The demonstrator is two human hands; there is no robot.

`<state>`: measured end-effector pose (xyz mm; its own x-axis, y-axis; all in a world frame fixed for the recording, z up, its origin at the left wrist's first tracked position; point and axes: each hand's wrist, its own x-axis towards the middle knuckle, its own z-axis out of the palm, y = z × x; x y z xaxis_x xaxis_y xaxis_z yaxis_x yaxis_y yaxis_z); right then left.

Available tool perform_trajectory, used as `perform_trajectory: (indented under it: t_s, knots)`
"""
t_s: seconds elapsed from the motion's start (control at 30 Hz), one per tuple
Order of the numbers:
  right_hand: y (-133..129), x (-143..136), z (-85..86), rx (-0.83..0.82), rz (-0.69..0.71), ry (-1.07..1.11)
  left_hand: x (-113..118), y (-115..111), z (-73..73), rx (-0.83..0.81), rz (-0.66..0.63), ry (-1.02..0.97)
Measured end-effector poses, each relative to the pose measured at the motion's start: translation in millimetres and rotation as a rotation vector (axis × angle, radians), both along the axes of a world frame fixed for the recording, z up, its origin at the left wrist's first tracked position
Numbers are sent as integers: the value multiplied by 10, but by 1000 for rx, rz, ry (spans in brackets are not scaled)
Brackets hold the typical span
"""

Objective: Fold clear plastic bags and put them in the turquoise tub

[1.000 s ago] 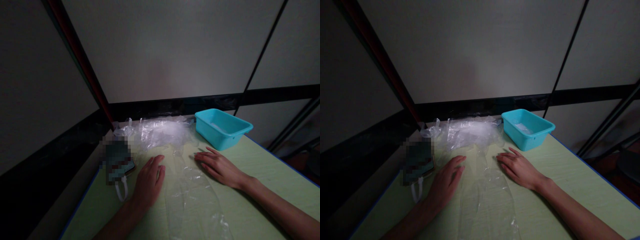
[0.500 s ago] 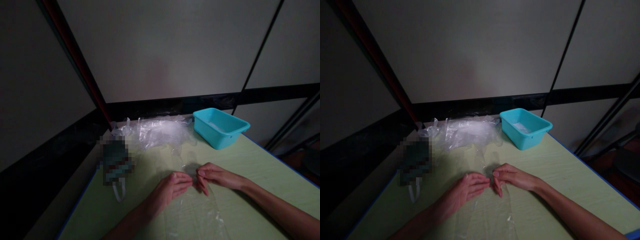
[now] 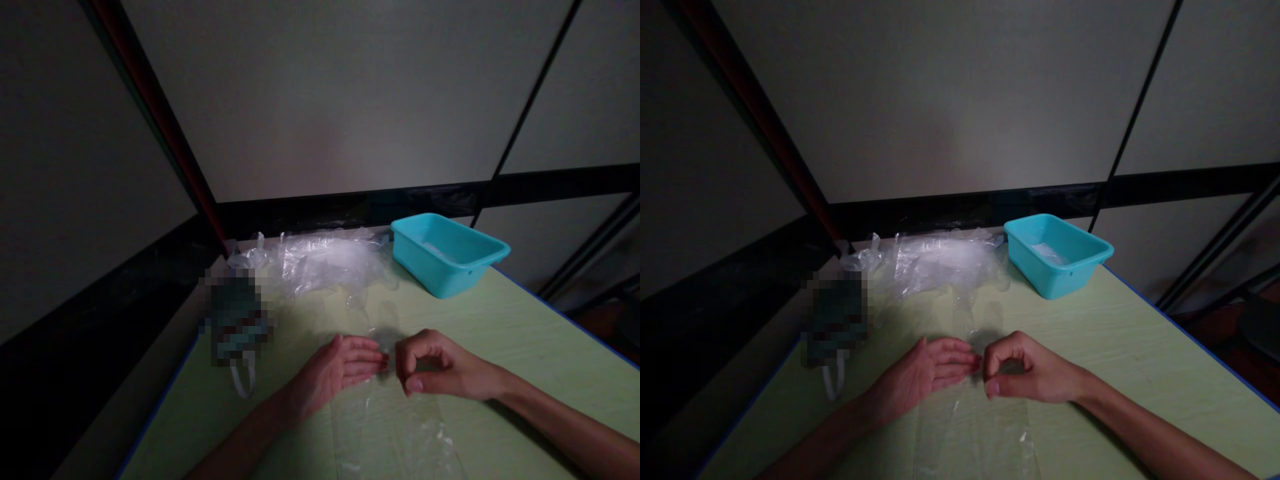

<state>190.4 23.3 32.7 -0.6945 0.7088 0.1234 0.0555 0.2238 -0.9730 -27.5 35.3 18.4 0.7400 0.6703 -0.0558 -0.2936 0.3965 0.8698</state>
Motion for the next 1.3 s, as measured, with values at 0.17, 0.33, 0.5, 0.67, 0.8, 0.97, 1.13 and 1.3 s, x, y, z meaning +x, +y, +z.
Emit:
perform_trajectory:
  t_s: [0.17,0.33,0.5,0.67,0.8,0.97,1.13,1.3]
  knots:
    - [-130,-115,-9,253,236,-113,9,5,-70,-4,10,77]
    - [-183,-201,-53,447,486,-201,16,-7,-20,-21,3,100]
    - [-197,-202,-38,557,515,-324,28,-22,22,-1,4,138]
    - [-194,-204,-56,549,502,-316,14,-16,3,14,8,149]
    - [-216,-219,-17,461,452,-302,20,-2,-30,12,3,145]
    - [-228,-208,60,218,322,-192,40,11,-47,-6,9,169]
    - [-157,-152,71,-30,173,-87,19,-9,-59,32,39,161]
    - [-76,-132,-7,-276,100,79,24,-39,-60,-6,44,181]
